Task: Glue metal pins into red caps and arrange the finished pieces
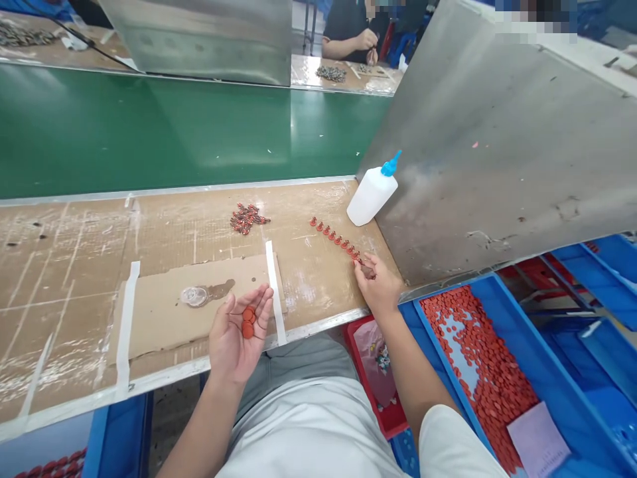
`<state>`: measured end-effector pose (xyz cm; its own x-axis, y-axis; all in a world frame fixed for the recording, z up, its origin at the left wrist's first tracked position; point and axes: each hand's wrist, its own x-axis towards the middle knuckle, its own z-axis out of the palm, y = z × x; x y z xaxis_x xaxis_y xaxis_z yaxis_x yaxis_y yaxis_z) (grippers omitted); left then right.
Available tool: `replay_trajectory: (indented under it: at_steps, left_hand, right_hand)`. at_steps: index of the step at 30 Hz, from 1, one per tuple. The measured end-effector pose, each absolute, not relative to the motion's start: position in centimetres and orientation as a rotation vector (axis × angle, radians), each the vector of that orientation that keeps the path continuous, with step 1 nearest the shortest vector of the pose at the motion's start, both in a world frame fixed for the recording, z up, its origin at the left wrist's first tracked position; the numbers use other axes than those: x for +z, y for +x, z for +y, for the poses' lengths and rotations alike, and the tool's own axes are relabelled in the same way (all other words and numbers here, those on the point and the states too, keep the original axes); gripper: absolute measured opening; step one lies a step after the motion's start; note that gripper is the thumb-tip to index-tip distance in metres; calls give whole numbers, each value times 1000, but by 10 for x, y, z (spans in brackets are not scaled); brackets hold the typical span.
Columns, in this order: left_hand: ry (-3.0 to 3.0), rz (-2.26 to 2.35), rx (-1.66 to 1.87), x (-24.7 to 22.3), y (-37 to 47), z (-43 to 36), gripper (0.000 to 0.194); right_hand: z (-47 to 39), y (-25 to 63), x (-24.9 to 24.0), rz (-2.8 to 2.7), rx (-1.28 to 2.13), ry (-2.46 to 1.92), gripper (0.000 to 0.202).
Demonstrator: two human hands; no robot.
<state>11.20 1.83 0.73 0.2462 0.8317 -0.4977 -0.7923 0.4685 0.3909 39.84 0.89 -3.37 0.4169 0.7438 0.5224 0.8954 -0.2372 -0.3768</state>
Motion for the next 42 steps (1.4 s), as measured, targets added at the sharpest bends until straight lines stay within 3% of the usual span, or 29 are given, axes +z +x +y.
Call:
replay_trajectory:
  at_steps: [14, 18, 27, 42]
  left_hand:
    - [48, 626, 1082, 11, 108, 19, 39]
    - [56, 544, 1044, 15, 108, 19, 46]
    - [65, 475, 1026, 18, 109, 16, 50]
    - [18, 497, 1156, 21, 102, 8, 44]
  right_hand:
    - [7, 394, -36, -1312, -366, -2075, 44]
    - [-10, 367, -21, -1312, -423, -1914, 32]
    - [-15, 255, 17, -1950, 343, -1277, 32]
    - [-13, 226, 12, -1876, 596, -1155, 30]
